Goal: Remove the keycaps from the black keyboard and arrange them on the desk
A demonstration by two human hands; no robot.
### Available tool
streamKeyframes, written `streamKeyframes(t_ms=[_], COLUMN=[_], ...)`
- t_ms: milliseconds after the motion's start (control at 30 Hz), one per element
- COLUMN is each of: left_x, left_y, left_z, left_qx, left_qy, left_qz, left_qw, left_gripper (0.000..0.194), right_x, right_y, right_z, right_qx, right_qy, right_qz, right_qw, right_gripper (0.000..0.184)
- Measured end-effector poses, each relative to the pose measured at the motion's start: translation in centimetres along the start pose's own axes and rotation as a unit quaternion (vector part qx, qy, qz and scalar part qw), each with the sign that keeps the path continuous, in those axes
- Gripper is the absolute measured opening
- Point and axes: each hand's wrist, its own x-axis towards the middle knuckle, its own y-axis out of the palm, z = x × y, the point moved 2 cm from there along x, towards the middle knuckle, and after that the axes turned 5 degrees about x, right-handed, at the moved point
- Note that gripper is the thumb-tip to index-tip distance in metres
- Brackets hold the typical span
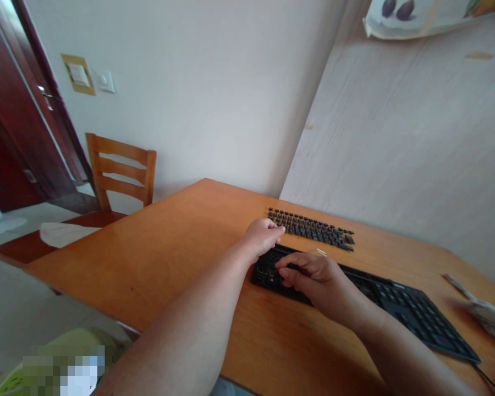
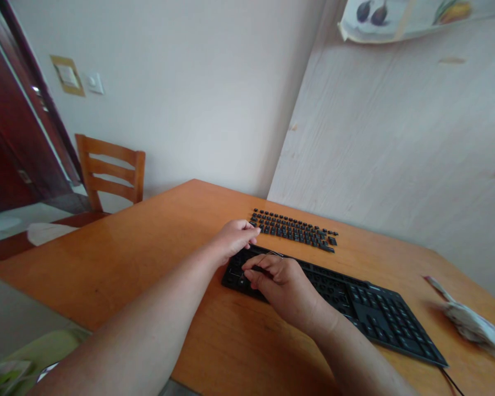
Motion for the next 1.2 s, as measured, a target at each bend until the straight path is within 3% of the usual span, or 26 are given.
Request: streamKeyframes(t_ms=[333,667,967,1200], left_x=[-0.1,0.2,0.4,0.5], left_y=[-0.1,0.0,0.1,0.1], left_z=[-0.2,0.3,0.4,0.5], left_qx=[0.003,0.03,0.059,0.068], left_qy=[-0.003,0.016,0.025,0.028], left_qz=[0.001,0.0,-0.003,-0.004], left_qw=[1.0,0.999,0.998,0.997], left_gripper=[0.022,0.025,0.027,0.026], right_x=[-0.1,0.2,0.4,0.5], right_y=[0.1,0.4,1.0,1.2], right_z=[0.0,-1.9,-0.3,-0.4], right_qx=[0.016,0.069,0.004,-0.001], right_qy=[0.032,0.081,0.011,0.013], right_qz=[0.008,0.026,0.015,0.025], right_qw=[0.999,0.994,1.0,1.0], right_gripper=[0.019,0.029,0.018,0.019])
